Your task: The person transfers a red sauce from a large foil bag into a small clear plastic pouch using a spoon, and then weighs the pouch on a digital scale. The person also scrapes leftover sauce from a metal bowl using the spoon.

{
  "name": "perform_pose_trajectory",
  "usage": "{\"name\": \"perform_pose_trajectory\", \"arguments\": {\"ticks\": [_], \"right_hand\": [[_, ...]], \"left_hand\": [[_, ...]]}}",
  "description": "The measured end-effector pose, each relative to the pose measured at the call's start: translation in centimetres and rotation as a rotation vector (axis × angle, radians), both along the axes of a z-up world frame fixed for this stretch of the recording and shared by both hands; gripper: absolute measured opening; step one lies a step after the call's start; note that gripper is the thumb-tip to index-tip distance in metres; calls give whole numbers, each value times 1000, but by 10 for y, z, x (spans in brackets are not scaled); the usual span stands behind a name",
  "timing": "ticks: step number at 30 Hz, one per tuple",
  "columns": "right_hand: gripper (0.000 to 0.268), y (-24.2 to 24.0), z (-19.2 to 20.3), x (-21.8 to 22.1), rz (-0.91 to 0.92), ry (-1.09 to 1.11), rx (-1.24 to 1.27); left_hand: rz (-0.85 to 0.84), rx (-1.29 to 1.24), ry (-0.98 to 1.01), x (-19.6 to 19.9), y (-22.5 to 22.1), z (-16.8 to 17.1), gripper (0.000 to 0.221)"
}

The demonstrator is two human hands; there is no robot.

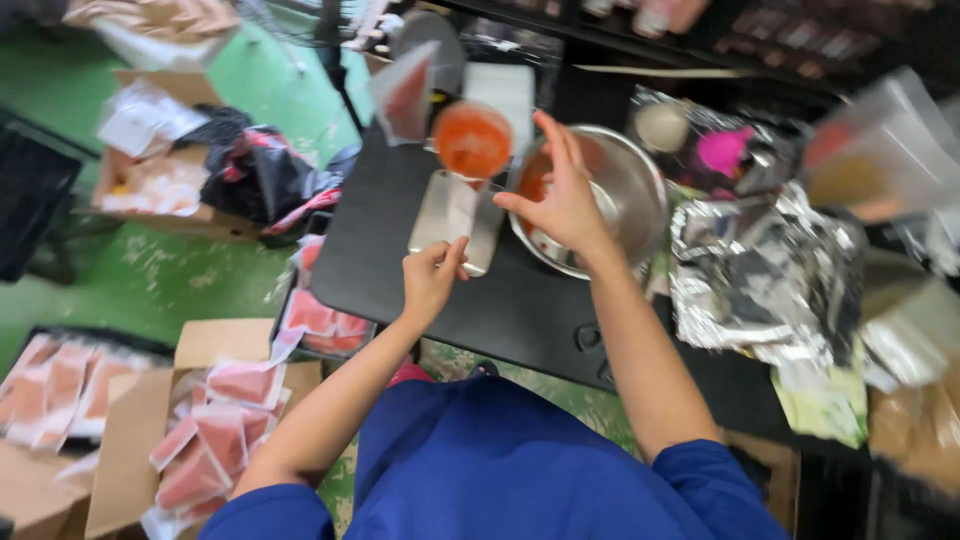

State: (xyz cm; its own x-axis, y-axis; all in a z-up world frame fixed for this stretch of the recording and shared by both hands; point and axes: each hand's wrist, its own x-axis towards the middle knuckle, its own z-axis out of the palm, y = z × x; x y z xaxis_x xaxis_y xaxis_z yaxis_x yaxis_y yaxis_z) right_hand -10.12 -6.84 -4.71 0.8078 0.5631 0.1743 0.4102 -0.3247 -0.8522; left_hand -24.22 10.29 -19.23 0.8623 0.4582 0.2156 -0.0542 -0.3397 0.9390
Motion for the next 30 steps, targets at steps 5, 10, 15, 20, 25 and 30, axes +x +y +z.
{"name": "perform_pose_trajectory", "arguments": {"ticks": [5, 10, 15, 20, 25, 30], "right_hand": [[126, 74, 51, 5, 100, -310, -356], [125, 94, 18, 36, 69, -341, -792], [114, 90, 34, 18, 150, -371, -695], [125, 79, 46, 8, 204, -178, -590], [87, 28, 14, 24, -213, 84, -58], [79, 16, -50, 7, -250, 245, 41]], "left_hand": [[-3, -54, -223, 44, 47, 14, 101], [-252, 184, -349, 108, 60, -1, 156], [-305, 105, -328, 130, 61, -1, 121], [-436, -67, -423, 136, 68, 4, 85], [-324, -131, -95, 110, 66, 24, 80], [-295, -241, -129, 76, 66, 37, 70]]}}
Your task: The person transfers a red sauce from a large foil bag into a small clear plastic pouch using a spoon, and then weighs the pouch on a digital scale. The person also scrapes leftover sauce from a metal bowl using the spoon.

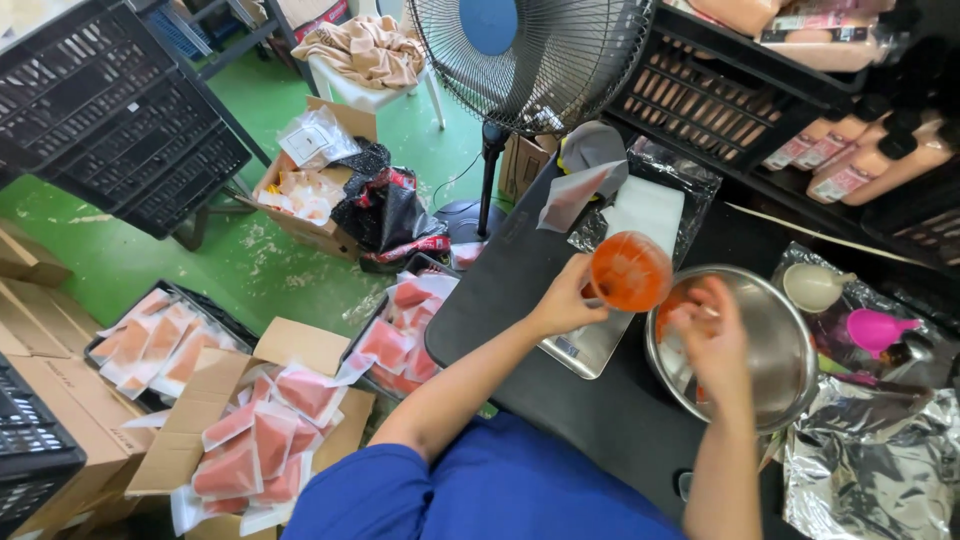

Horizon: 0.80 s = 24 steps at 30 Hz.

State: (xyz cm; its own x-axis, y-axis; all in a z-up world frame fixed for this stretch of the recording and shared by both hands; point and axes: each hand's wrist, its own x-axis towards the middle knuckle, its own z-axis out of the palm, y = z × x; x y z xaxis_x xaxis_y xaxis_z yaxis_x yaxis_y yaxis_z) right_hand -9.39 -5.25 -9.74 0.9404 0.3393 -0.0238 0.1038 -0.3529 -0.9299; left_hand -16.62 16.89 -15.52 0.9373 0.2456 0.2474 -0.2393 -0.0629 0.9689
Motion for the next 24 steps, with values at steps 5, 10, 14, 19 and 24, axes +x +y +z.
{"name": "perform_pose_trajectory", "arguments": {"ticks": [5, 10, 14, 19, 24], "right_hand": [[98, 51, -24, -35, 340, 15, 155], [120, 97, -23, -65, 531, 89, 77], [113, 126, -67, -79, 668, 115, 96], [77, 159, -96, -102, 967, 258, 209], [65, 177, -104, -128, 1097, 262, 353]], "left_hand": [[156, 14, 55, -45, 15, -12, 72], [340, 41, 44, -110, 34, 10, 76], [434, 36, 78, -150, 49, 3, 77], [500, 15, 221, -194, 56, 27, 59], [544, -42, 179, -217, 48, 29, 57]]}}
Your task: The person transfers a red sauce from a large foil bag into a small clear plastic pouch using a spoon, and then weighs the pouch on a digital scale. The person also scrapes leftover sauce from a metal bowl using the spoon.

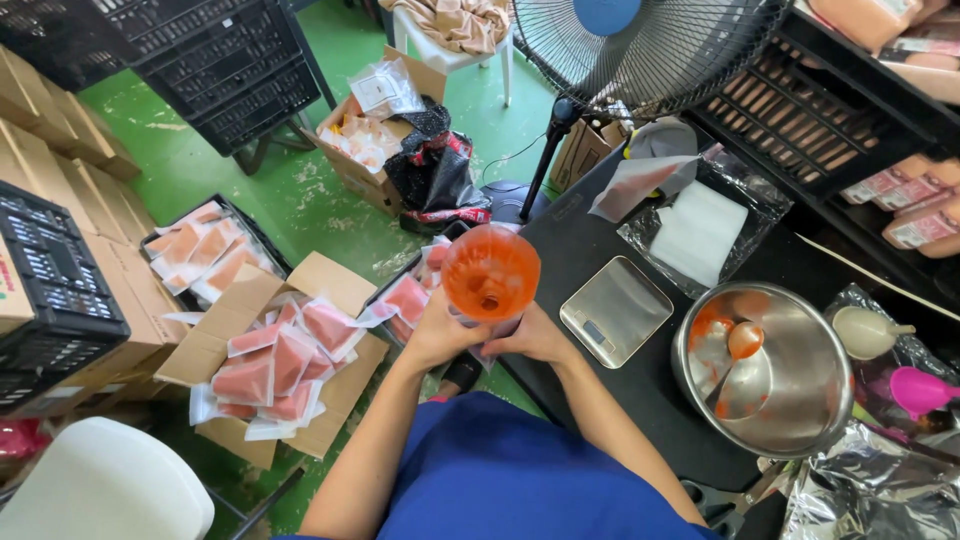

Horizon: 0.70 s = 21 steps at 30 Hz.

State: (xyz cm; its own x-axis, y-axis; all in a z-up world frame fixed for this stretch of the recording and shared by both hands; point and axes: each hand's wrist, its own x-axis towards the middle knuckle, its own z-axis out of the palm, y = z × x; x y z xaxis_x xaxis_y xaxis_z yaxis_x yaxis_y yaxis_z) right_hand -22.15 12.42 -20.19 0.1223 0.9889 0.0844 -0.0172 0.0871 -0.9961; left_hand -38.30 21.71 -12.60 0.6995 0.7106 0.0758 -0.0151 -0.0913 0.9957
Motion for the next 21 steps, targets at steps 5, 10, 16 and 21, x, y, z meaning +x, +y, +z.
{"name": "perform_pose_trajectory", "arguments": {"ticks": [5, 10, 16, 21], "right_hand": [[49, 13, 22, -23, 51, 107, 104], [46, 13, 12, -32, -44, 116, 182], [42, 4, 27, -39, -91, 85, 195], [39, -13, 49, -40, -166, 51, 202]], "left_hand": [[69, 5, 20, -14, -9, 13, 46], [75, -39, -178, -23, -10, -25, 72], [-51, 43, -147, -26, -12, 24, 89], [-67, 23, -156, -15, -10, -4, 78]]}}
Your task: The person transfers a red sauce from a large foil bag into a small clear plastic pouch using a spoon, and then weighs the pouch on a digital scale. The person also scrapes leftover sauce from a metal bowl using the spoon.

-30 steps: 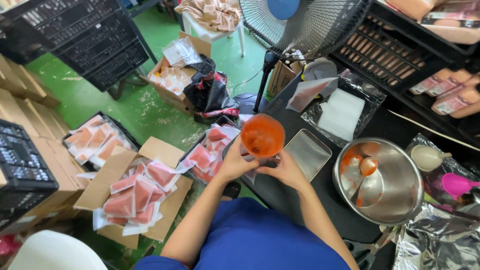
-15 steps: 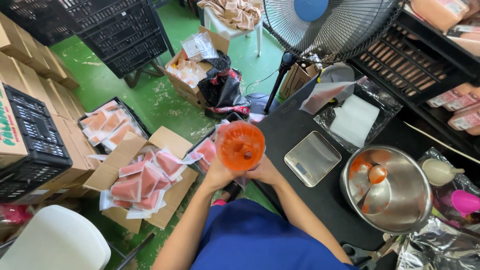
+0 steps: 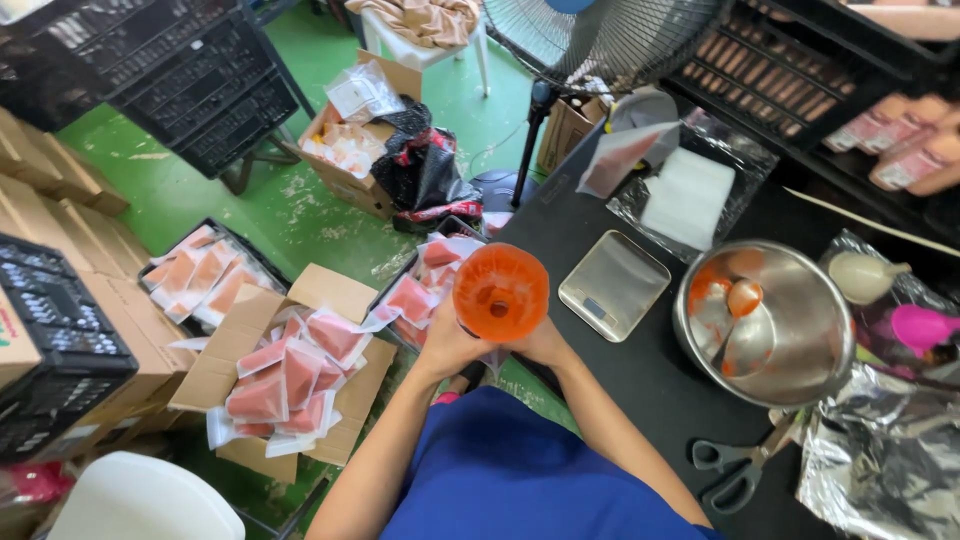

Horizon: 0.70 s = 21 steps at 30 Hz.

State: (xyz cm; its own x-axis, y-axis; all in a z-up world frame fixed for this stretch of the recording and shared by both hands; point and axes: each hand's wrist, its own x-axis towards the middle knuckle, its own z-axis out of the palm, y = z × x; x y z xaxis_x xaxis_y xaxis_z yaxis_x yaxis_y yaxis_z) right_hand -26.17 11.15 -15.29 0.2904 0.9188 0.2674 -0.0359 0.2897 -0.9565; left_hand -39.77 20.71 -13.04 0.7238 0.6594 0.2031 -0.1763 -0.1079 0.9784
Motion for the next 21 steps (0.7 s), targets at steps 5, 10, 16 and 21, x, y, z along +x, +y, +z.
{"name": "perform_pose_trajectory", "arguments": {"ticks": [5, 10, 16, 21], "right_hand": [[36, -29, 10, 13, -163, -24, -13], [64, -72, 5, 45, -421, -68, -441], [82, -146, -3, 89, -844, -73, -247], [38, -224, -64, 176, -1203, -433, -1007]], "left_hand": [[-105, -41, 58, 24, -3, 1, 68], [-210, -16, 143, 80, -9, -11, 67], [-368, 59, 145, 146, -42, -13, 71], [-444, 68, 72, 188, -60, 8, 73]]}}
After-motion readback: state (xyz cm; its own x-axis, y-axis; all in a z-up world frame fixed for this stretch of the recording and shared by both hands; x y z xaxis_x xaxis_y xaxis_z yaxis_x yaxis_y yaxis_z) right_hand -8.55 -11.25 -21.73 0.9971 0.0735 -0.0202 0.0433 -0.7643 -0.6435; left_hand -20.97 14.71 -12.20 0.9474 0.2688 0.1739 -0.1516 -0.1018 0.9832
